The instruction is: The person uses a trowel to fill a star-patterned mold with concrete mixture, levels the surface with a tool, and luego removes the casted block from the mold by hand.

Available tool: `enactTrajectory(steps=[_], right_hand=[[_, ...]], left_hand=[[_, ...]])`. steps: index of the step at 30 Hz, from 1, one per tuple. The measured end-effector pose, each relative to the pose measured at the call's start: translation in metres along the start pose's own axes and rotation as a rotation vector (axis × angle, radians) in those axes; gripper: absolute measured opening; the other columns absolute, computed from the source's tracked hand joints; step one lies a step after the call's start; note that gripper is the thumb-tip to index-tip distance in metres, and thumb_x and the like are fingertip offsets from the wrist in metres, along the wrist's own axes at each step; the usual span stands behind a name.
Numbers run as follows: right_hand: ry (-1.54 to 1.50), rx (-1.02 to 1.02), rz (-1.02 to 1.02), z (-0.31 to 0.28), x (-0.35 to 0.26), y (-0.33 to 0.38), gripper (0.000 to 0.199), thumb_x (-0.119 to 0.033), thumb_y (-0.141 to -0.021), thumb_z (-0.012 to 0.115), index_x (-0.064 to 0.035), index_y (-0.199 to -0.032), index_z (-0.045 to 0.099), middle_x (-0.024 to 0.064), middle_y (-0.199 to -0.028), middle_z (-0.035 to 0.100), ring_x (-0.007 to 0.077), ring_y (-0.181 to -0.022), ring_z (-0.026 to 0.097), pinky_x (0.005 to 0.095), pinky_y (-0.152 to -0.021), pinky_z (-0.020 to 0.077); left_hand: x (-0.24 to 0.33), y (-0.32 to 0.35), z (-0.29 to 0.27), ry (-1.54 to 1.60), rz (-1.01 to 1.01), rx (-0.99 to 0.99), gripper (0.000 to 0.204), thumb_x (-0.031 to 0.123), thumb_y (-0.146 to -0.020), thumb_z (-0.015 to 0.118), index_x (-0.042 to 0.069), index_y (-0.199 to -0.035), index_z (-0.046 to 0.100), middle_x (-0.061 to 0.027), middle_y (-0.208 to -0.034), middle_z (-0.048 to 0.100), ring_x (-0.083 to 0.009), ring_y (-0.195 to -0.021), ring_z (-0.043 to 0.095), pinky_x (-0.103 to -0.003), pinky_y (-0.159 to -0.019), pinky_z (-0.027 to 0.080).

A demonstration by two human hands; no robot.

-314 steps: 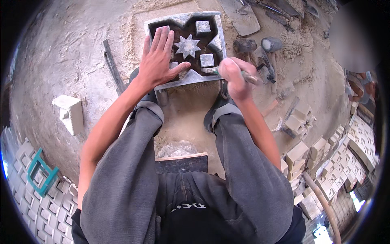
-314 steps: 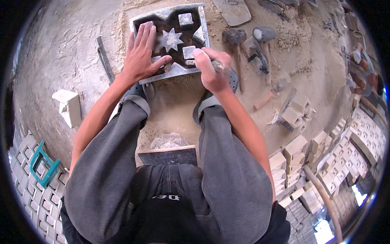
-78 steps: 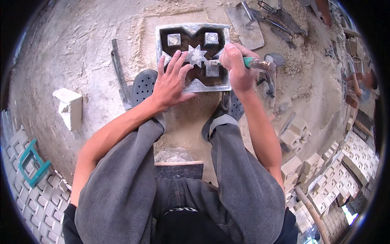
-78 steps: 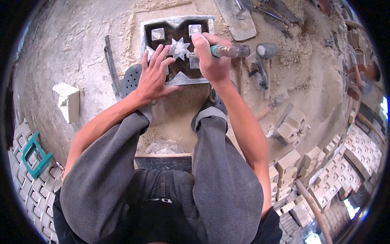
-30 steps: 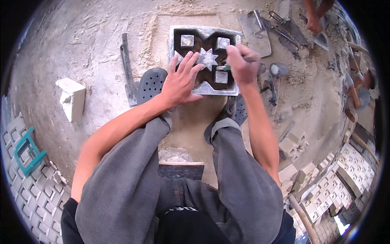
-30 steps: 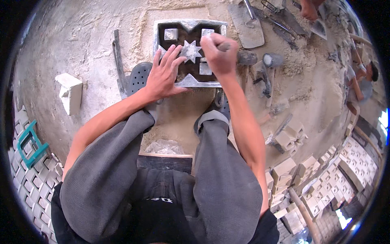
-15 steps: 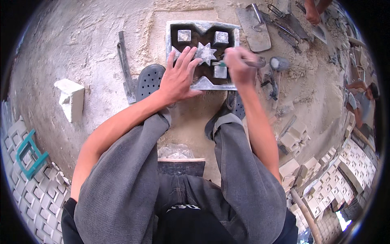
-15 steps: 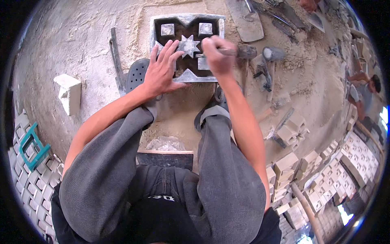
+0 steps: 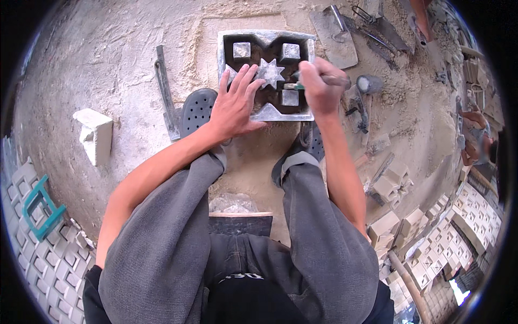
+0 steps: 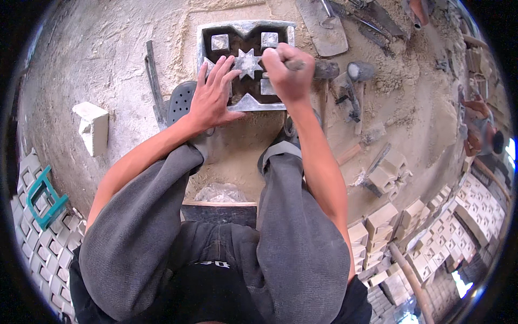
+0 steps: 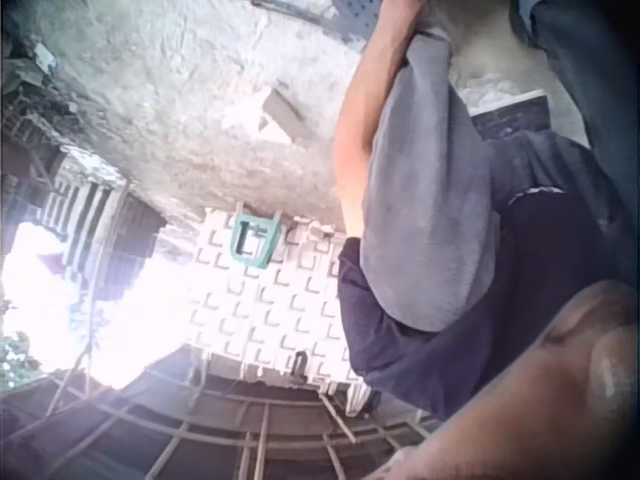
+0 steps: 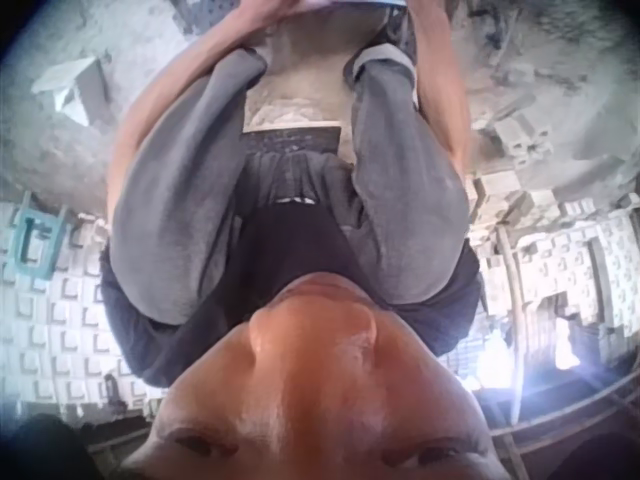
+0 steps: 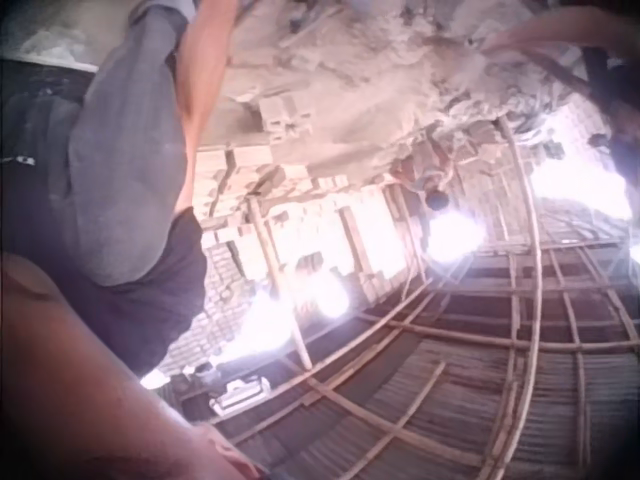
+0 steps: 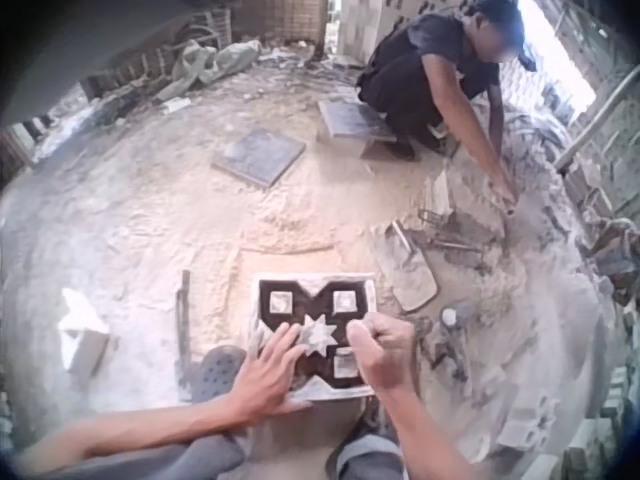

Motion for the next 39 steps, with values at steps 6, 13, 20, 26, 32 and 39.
enactTrajectory(steps=[6,13,20,26,32,39], right_hand=[[0.013,-0.016,-0.081,-0.012,0.046,0.011,0.032,-0.002,-0.083,0.061,-0.0023,-0.058,0.041,-0.0044,-0.056,0.039,0.0036,-0.055,0.035,0.0274,-0.049,0.0294],[-0.039,0.021,-0.002,-0.005,0.017,0.011,0.028,-0.003,-0.081,0.058,-0.0005,-0.059,0.041,-0.0012,-0.053,0.037,0.0049,-0.053,0.034,0.0288,-0.047,0.0288],[0.039,-0.090,0.010,-0.002,0.023,0.001,0.029,-0.007,-0.081,0.058,-0.0010,-0.058,0.041,0.0019,-0.052,0.041,0.0068,-0.050,0.038,0.0307,-0.046,0.0315],[0.171,-0.092,-0.146,-0.010,0.040,0.009,0.031,-0.002,-0.079,0.059,-0.0023,-0.056,0.040,-0.0023,-0.051,0.037,0.0037,-0.052,0.036,0.0298,-0.045,0.0290],[0.012,0.038,-0.121,-0.007,0.009,0.008,0.028,-0.002,-0.080,0.059,-0.0017,-0.057,0.043,-0.0002,-0.051,0.038,0.0037,-0.051,0.036,0.0281,-0.045,0.0294],[0.077,-0.111,-0.038,0.008,0.016,-0.001,0.027,-0.004,-0.081,0.060,-0.0011,-0.057,0.047,0.0001,-0.051,0.042,0.0048,-0.050,0.040,0.0292,-0.045,0.0308]], left_hand=[[0.005,-0.008,0.001,-0.013,0.011,-0.003,0.106,0.059,-0.062,0.081,0.009,-0.142,0.034,-0.0165,-0.157,0.028,-0.0335,-0.148,0.024,-0.057,-0.118,0.012],[0.000,0.000,-0.002,-0.018,-0.004,-0.007,0.106,0.059,-0.062,0.080,0.008,-0.142,0.034,-0.0168,-0.157,0.028,-0.0328,-0.147,0.025,-0.057,-0.118,0.012],[0.002,-0.001,0.002,-0.018,0.012,-0.033,0.110,0.060,-0.060,0.081,0.006,-0.142,0.034,-0.0184,-0.155,0.029,-0.0325,-0.145,0.029,-0.059,-0.116,0.015],[0.006,-0.007,0.002,-0.009,0.015,-0.045,0.110,0.059,-0.060,0.082,0.006,-0.143,0.033,-0.0180,-0.156,0.028,-0.0313,-0.145,0.030,-0.059,-0.116,0.015],[0.001,-0.002,-0.001,-0.011,-0.011,-0.054,0.110,0.057,-0.060,0.082,0.008,-0.144,0.033,-0.0171,-0.157,0.026,-0.0306,-0.145,0.029,-0.058,-0.118,0.012],[0.001,-0.003,0.000,-0.026,-0.003,-0.051,0.110,0.056,-0.059,0.083,0.007,-0.144,0.032,-0.0175,-0.156,0.026,-0.0311,-0.145,0.029,-0.058,-0.117,0.013]])
Point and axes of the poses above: each hand's wrist, its own y-axis away from the middle knuckle, its own z-axis out of the palm, x = y × z, the point moved 2 cm from there along -y, towards the middle knuckle
